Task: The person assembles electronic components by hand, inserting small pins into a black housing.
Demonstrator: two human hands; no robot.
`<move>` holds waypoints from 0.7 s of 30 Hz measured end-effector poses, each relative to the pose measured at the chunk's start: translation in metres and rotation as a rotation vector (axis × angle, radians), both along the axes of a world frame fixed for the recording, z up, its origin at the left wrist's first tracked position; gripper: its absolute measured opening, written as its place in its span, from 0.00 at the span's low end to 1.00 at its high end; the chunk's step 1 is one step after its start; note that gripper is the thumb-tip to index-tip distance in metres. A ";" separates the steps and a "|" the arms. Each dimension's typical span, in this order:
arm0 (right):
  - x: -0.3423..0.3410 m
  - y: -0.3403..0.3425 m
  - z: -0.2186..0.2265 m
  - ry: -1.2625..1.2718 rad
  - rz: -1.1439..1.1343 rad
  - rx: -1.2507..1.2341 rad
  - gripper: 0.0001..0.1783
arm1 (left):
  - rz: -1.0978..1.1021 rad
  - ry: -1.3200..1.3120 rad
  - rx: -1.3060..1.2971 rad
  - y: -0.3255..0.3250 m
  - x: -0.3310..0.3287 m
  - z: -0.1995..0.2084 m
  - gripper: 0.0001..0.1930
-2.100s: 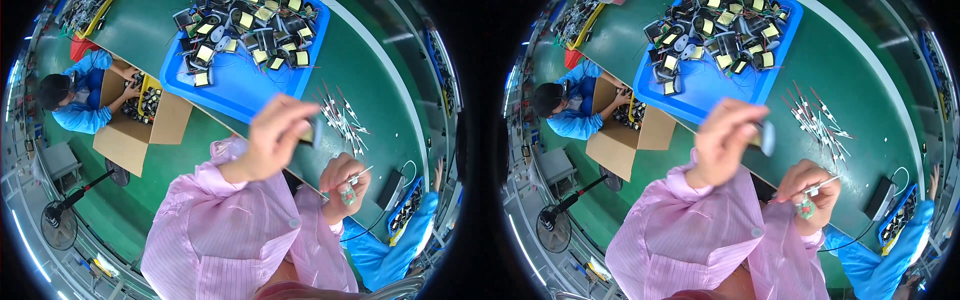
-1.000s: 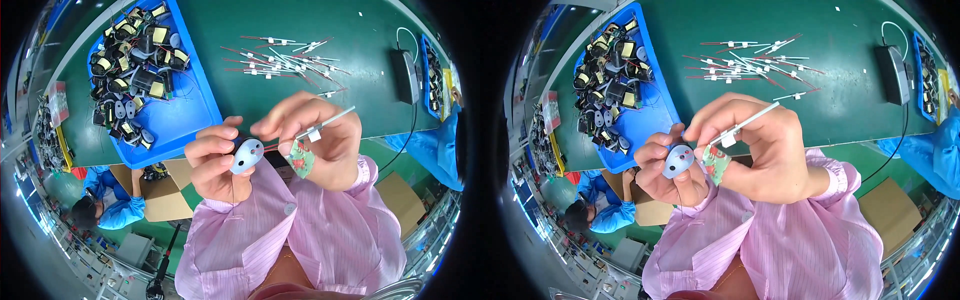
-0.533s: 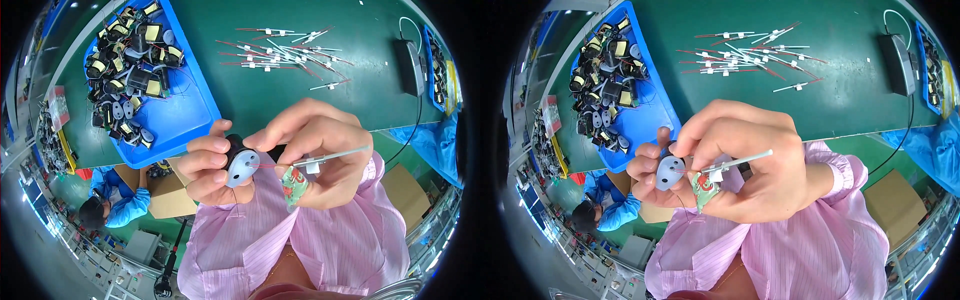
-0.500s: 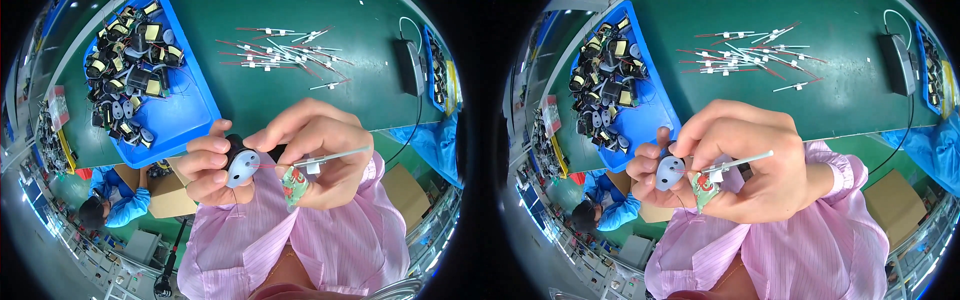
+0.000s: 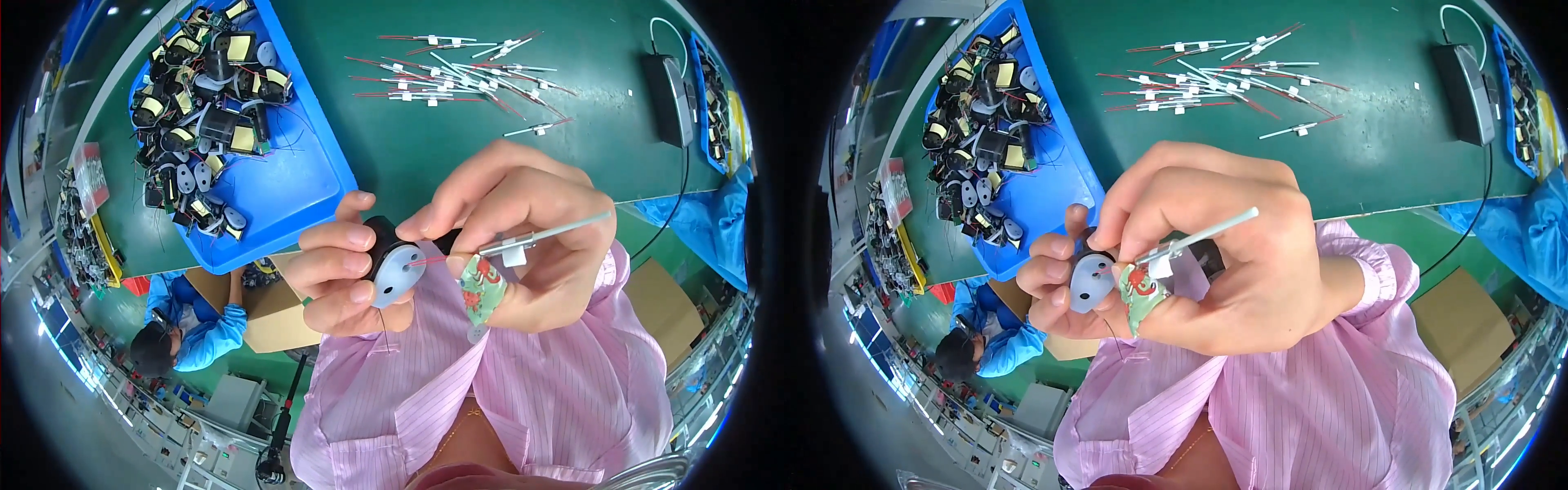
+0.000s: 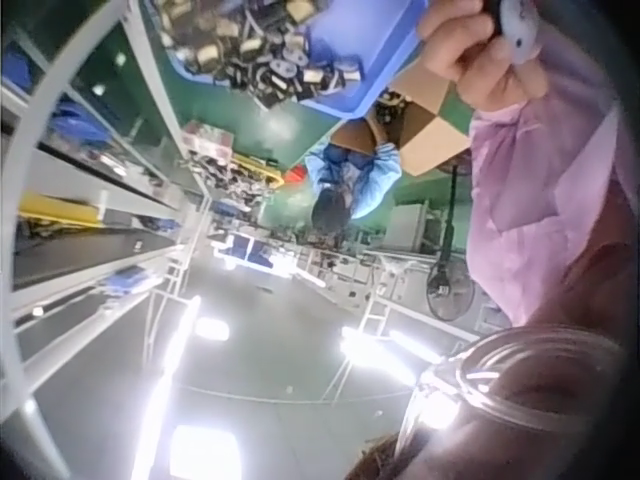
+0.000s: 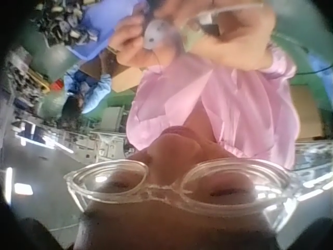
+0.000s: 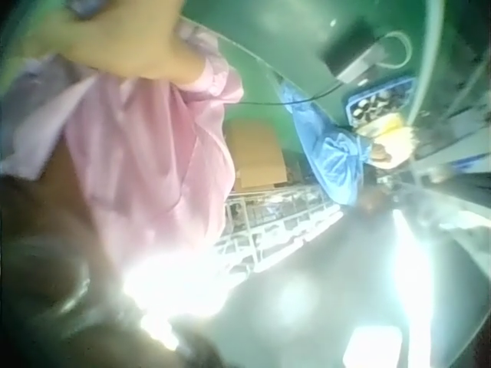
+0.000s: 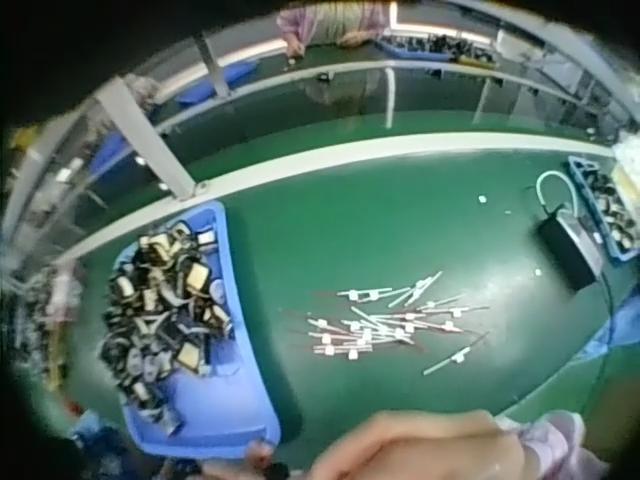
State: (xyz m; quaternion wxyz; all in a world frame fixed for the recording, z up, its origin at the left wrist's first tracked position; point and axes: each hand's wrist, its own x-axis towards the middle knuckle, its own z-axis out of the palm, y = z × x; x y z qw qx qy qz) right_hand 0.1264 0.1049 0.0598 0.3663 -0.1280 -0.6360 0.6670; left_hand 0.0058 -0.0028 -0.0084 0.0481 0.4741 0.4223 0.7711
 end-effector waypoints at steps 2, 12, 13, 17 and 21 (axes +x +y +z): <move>0.001 -0.001 0.001 -0.002 0.003 -0.006 0.06 | -0.029 -0.001 0.001 -0.001 -0.003 -0.001 0.19; 0.001 -0.003 0.002 -0.032 0.004 0.110 0.06 | -0.073 0.032 -0.003 -0.005 -0.007 -0.002 0.19; 0.001 -0.003 0.002 -0.045 0.001 0.134 0.07 | -0.073 0.032 -0.005 -0.005 -0.007 -0.002 0.19; 0.001 -0.004 0.006 -0.070 -0.017 0.184 0.07 | -0.094 0.047 -0.010 -0.006 -0.009 -0.002 0.19; 0.001 -0.006 0.005 -0.076 -0.056 0.250 0.09 | -0.114 0.051 -0.007 -0.007 -0.010 -0.003 0.19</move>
